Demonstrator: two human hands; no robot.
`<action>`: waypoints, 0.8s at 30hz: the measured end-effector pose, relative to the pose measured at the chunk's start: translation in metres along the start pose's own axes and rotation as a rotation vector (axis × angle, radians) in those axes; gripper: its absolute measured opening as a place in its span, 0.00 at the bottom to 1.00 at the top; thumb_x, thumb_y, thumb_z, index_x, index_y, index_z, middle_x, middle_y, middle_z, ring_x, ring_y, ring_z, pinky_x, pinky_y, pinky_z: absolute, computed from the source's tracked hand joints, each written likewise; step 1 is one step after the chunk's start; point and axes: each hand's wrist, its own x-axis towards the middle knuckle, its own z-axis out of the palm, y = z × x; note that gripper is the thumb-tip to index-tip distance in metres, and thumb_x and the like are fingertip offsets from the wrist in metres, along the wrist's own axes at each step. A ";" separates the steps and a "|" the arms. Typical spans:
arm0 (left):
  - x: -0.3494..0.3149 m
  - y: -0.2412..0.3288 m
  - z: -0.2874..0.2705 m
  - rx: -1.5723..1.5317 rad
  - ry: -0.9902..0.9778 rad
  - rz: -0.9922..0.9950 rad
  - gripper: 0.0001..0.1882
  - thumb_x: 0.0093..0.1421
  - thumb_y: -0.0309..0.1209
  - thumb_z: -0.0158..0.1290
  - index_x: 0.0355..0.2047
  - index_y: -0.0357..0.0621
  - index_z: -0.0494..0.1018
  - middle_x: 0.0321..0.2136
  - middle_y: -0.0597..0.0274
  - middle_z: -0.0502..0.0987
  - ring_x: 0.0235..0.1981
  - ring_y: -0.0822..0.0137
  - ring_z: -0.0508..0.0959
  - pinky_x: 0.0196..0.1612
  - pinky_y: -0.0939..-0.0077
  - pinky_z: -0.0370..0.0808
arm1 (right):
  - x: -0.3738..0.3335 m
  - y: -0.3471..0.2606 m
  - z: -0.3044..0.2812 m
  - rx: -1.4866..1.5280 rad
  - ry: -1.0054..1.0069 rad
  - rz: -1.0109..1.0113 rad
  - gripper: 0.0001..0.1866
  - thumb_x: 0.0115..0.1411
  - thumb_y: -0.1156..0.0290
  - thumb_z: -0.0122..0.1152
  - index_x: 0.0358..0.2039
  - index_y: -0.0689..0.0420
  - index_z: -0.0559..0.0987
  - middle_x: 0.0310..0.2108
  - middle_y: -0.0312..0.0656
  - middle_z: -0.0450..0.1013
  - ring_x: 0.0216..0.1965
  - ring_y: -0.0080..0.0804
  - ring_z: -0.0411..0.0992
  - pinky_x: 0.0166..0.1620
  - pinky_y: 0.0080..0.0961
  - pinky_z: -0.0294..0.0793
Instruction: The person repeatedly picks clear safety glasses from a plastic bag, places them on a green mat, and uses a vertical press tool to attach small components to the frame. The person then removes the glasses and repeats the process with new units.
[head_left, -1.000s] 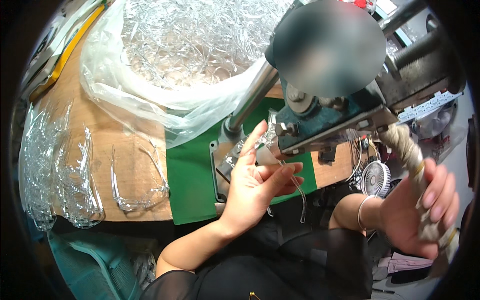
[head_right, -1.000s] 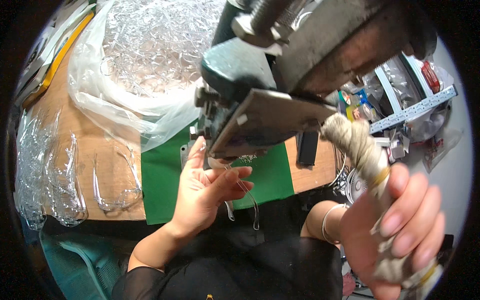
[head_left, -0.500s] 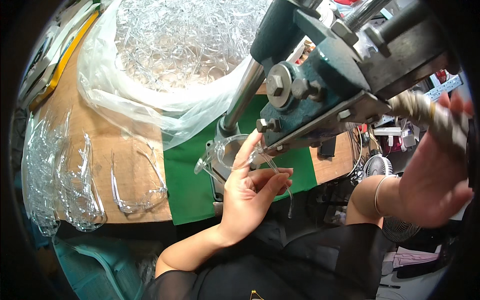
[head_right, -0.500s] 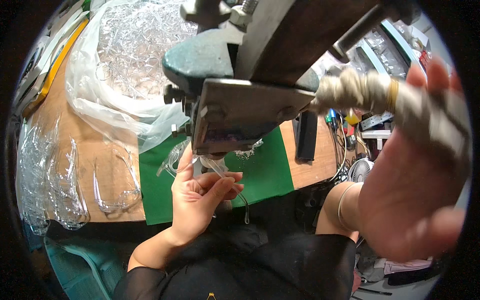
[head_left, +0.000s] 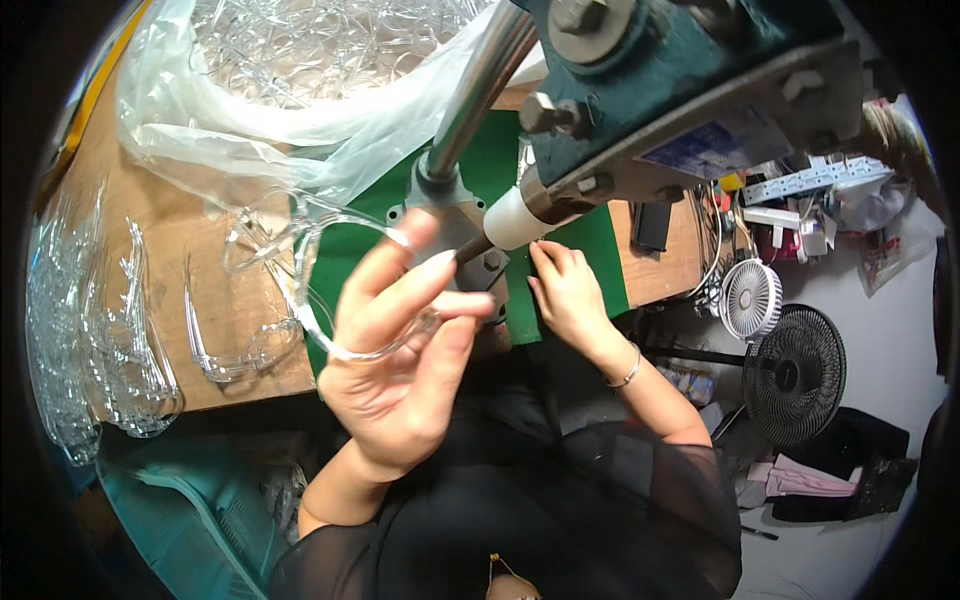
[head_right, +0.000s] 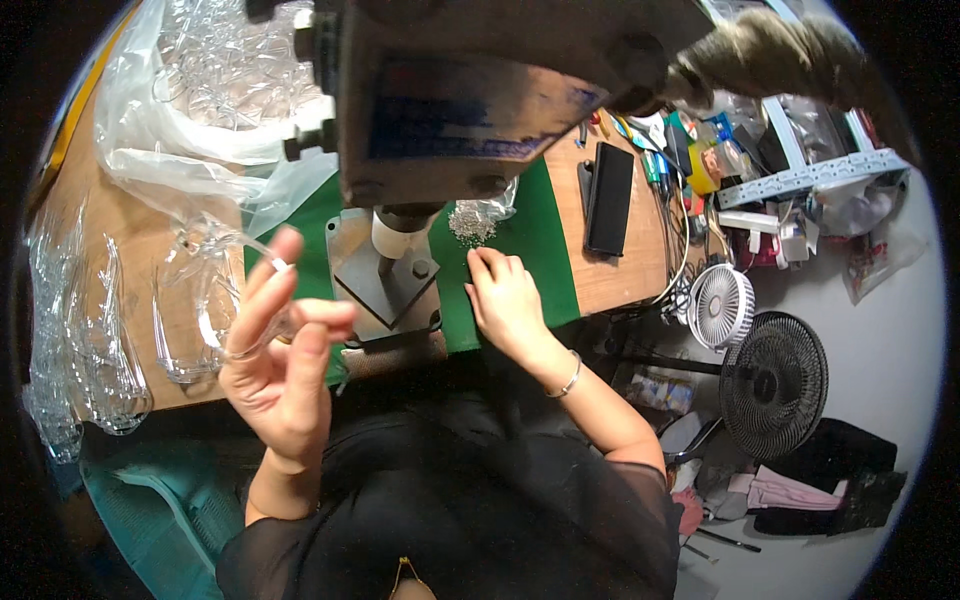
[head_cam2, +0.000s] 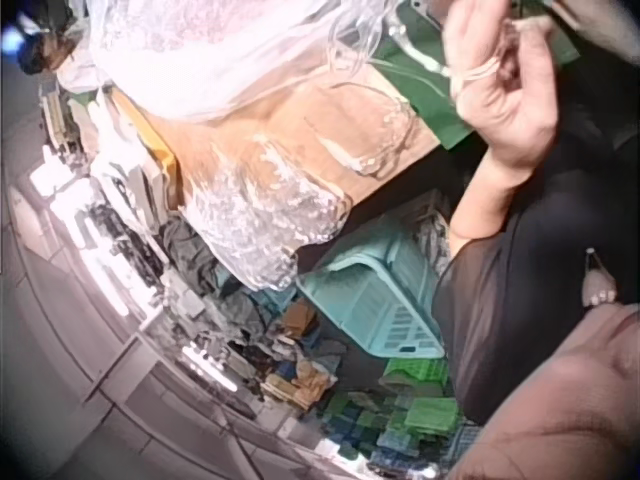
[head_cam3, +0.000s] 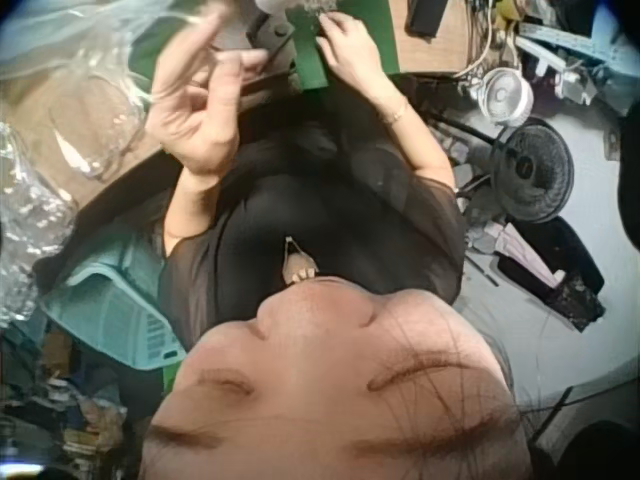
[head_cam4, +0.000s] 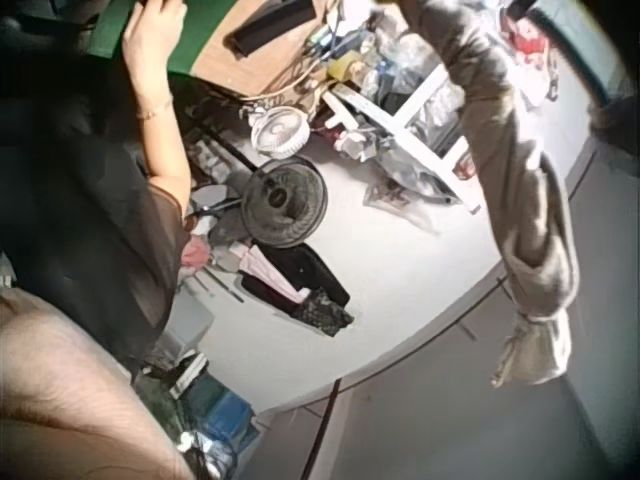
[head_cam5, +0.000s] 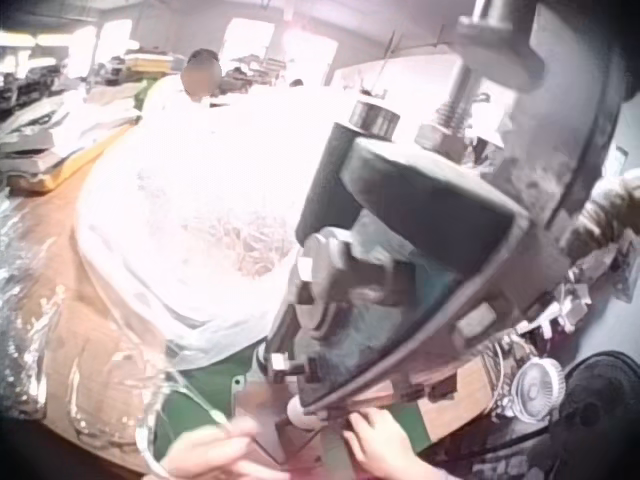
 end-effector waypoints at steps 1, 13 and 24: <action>-0.001 0.000 -0.002 -0.044 0.011 0.018 0.21 0.56 0.21 0.48 0.52 0.38 0.65 0.58 0.38 0.55 0.37 0.68 0.77 0.40 0.81 0.74 | -0.005 -0.002 0.002 0.022 0.008 0.010 0.19 0.51 0.73 0.58 0.44 0.63 0.71 0.43 0.47 0.68 0.42 0.42 0.66 0.44 0.32 0.67; 0.000 0.023 -0.004 -0.403 0.074 -0.369 0.29 0.52 0.21 0.50 0.54 0.40 0.54 0.56 0.40 0.59 0.46 0.54 0.73 0.46 0.60 0.74 | 0.000 0.016 0.023 0.515 0.147 0.378 0.02 0.51 0.76 0.57 0.26 0.60 0.74 0.25 0.41 0.69 0.29 0.36 0.68 0.33 0.30 0.67; 0.012 0.028 -0.048 -0.754 0.003 -0.610 0.16 0.65 0.41 0.37 0.39 0.39 0.64 0.49 0.37 0.68 0.47 0.47 0.71 0.52 0.52 0.65 | 0.002 0.019 0.016 0.617 0.057 0.405 0.03 0.52 0.75 0.58 0.27 0.61 0.76 0.24 0.40 0.69 0.28 0.32 0.67 0.33 0.25 0.68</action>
